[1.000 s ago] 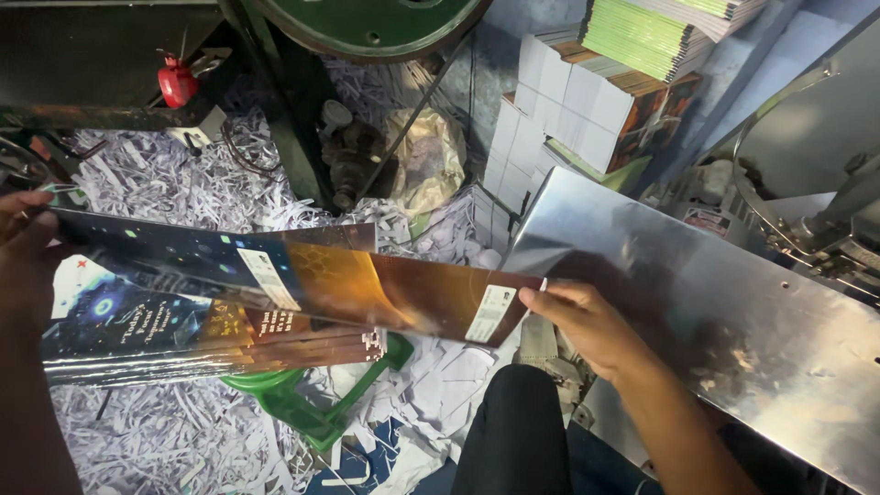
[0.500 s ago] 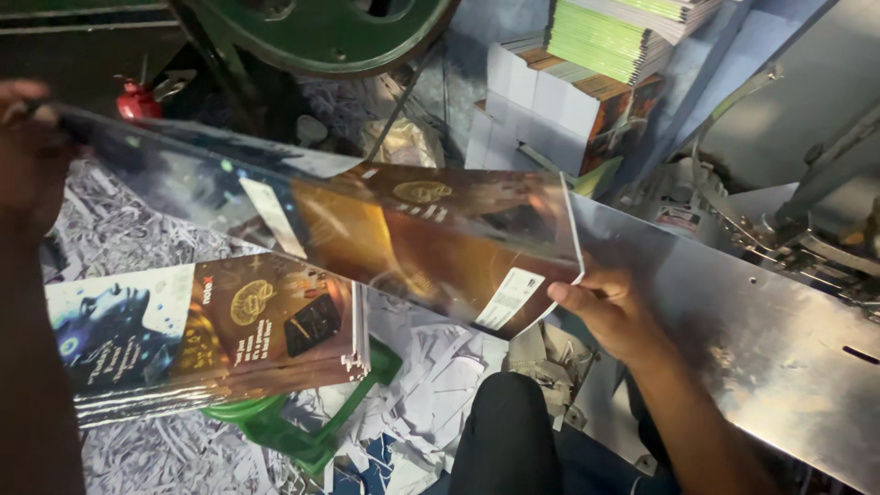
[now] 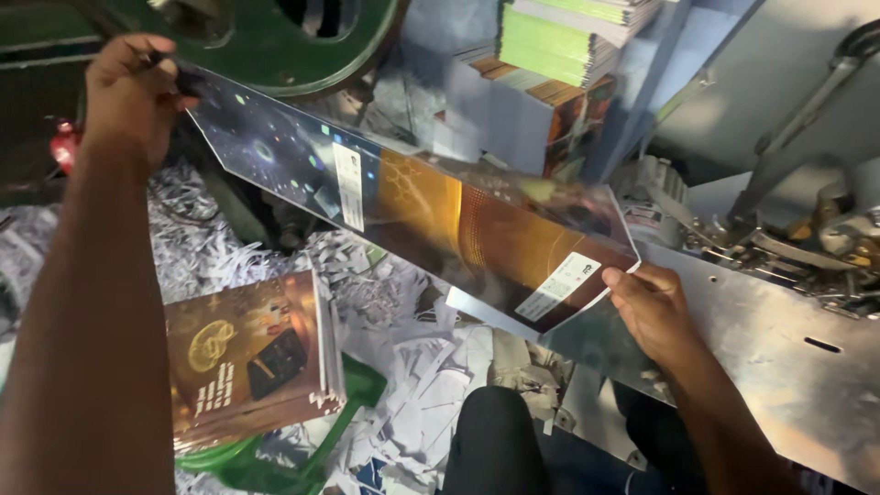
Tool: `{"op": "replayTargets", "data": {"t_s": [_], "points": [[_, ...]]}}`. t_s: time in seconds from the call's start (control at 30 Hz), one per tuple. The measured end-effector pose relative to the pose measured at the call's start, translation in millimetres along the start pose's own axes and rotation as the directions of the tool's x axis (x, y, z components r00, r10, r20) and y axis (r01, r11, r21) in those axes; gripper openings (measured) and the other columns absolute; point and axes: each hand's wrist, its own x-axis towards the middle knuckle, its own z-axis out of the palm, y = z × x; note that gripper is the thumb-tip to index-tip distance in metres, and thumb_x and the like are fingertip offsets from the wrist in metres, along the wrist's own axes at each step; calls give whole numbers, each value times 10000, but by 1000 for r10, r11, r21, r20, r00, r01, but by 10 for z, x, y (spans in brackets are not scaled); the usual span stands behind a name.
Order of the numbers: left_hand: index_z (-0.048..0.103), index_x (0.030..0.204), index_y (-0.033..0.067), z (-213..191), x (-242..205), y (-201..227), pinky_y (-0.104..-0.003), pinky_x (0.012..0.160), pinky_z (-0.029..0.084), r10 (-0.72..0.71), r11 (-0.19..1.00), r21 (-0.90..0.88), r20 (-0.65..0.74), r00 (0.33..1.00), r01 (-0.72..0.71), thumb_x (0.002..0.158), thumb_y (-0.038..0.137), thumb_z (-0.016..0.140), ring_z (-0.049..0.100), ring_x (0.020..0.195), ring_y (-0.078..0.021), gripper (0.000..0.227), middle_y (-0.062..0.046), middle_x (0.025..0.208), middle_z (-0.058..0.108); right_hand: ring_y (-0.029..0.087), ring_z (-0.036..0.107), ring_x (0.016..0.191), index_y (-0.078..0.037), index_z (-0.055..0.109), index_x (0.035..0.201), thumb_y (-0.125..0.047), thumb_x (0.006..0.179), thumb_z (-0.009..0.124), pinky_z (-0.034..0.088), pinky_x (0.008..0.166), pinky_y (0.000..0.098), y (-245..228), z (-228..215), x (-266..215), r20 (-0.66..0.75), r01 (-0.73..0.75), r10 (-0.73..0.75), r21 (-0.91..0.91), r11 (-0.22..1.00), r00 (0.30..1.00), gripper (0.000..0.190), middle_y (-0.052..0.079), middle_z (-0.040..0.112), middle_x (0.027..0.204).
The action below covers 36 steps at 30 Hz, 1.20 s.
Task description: The person repeatedly picks up a book cover, places it on a metal plate, and feeds it through a binding machine. After each pass, the person removes the bound cover and sets it aside, then repeats the process with another cover from a nearby stack.
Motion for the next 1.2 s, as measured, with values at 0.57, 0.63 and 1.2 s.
{"op": "replayTargets", "data": {"t_s": [0.57,0.63,1.2], "points": [[684,1169,81,989,166,-1123,-291,646,598,-279,929,264,42,959,259,1009,32,633,638,862,-130,175,-43,1066,645,137,640,652,24,772,1009,-351,979,693,497,587,294,-469,-149,-234,-499,-368,14,-618,695,866,384,86,716,761],[695,1201,87,1081,138,-1203,-299,639,581,-330,912,274,51,943,304,1014,42,639,628,853,-154,200,-60,1040,634,139,622,631,15,785,963,-392,962,714,475,587,295,-524,-138,-305,-539,-403,-57,-691,600,840,414,93,705,714],[719,1154,105,1879,-370,-1429,-369,676,634,-477,874,165,122,870,456,956,50,656,642,945,-182,215,-28,1053,625,206,762,664,-5,777,1052,-452,898,717,535,525,374,-1134,-297,-618,-763,-702,88,-534,472,640,476,138,774,807]]}}
